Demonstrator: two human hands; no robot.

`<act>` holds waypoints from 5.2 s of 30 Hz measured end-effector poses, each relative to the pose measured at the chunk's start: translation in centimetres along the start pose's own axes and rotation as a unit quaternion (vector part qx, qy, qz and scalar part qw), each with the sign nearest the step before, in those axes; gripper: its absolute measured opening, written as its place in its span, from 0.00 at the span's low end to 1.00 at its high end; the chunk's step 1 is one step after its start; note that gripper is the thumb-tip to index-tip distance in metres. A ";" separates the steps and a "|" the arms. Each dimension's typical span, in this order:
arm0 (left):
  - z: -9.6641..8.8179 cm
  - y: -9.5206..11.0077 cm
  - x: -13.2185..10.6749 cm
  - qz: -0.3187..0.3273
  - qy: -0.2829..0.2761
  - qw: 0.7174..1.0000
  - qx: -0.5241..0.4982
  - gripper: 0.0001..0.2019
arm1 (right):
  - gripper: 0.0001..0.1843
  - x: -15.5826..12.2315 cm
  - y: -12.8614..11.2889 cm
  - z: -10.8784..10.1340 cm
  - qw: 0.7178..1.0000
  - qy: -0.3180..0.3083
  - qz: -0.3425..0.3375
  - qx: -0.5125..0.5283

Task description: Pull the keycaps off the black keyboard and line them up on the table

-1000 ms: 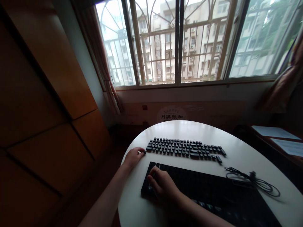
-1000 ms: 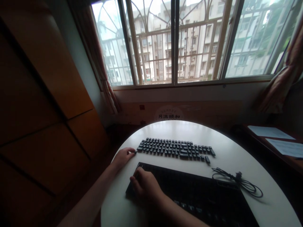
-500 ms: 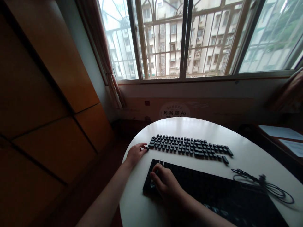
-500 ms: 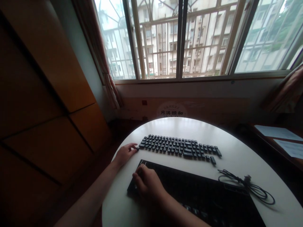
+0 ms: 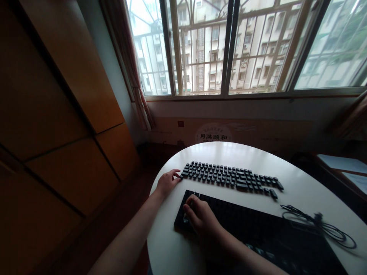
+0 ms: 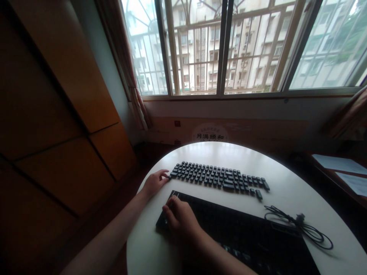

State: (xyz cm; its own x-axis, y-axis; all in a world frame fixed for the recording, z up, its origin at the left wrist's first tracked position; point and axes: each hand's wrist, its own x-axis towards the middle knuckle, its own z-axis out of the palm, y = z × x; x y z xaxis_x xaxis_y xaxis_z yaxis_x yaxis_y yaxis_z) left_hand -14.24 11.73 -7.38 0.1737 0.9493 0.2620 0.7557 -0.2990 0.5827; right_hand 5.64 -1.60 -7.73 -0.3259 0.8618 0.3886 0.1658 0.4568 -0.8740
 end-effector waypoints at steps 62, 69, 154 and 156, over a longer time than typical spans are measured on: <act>-1.7 4.1 -11.6 0.149 -0.183 0.961 -0.146 0.08 | 0.11 -0.4 -1.1 -0.8 0.994 -0.034 0.039 -0.094; -1.6 4.0 -11.7 0.159 -0.176 0.962 -0.136 0.07 | 0.07 -1.0 -1.7 -0.5 0.981 -0.079 -0.037 -0.172; 1.2 0.9 0.8 0.167 0.036 0.964 0.204 0.09 | 0.06 -1.3 -1.4 0.3 0.990 -0.060 -0.091 -0.090; 1.1 0.9 0.7 0.167 0.036 0.964 0.205 0.10 | 0.07 -1.4 -1.4 0.3 0.988 -0.058 -0.096 -0.106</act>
State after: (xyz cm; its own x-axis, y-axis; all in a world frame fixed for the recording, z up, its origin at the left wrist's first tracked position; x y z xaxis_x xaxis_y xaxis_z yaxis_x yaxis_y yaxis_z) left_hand -12.72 12.23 -7.51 0.4173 0.7931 0.4438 0.8538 -0.5094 0.1076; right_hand 5.60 -3.53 -7.10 -0.4725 0.7298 0.4941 0.2785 0.6555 -0.7019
